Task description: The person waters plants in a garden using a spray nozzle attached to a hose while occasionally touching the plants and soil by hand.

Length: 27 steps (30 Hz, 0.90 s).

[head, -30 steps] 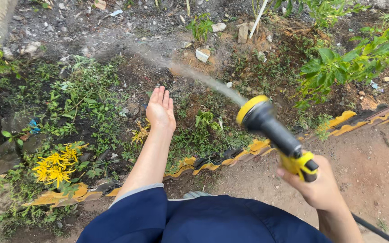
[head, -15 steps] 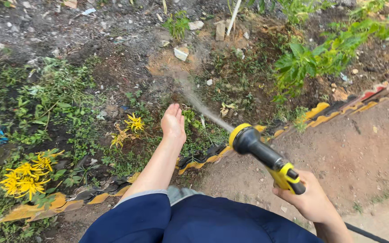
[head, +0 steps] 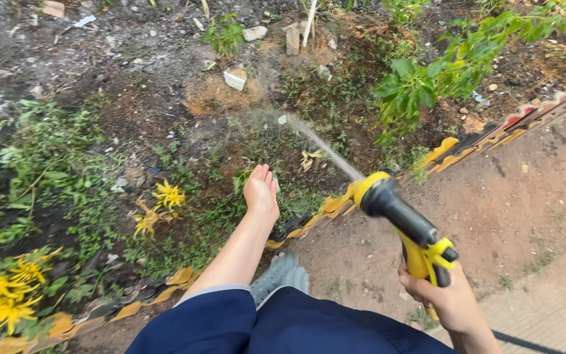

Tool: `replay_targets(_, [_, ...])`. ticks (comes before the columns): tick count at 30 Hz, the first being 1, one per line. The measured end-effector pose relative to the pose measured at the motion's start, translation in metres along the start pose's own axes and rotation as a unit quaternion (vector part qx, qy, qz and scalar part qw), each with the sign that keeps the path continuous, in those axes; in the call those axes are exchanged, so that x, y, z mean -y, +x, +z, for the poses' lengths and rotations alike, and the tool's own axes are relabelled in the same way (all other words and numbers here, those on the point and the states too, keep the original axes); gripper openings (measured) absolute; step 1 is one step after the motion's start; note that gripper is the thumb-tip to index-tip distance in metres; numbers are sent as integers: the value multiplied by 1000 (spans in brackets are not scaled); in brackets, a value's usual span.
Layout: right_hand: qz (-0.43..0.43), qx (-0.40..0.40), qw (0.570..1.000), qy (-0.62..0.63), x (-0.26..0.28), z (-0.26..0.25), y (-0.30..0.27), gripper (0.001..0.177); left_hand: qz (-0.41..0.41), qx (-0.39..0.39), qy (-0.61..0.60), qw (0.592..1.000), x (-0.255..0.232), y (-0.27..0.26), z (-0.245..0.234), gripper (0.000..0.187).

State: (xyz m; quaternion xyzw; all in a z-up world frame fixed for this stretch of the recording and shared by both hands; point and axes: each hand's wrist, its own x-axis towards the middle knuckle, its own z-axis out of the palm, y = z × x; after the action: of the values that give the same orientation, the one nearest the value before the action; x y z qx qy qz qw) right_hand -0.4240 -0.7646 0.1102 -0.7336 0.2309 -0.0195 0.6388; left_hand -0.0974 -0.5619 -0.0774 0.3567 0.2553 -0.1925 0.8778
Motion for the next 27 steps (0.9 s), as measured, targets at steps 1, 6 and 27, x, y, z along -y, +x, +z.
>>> replay_targets(1, [0,9,999,-41,2,-7,6,33,4,-1,4,1000,4,8,4,58])
replay_targets(6, [23,-62,979,-191,7,-29,39,21,5,-32,-7,999,25,48,33,57])
replay_targets(27, [135,90,980,-114,65,-82,168,30,44,-81,-52,994,64,154,98,44])
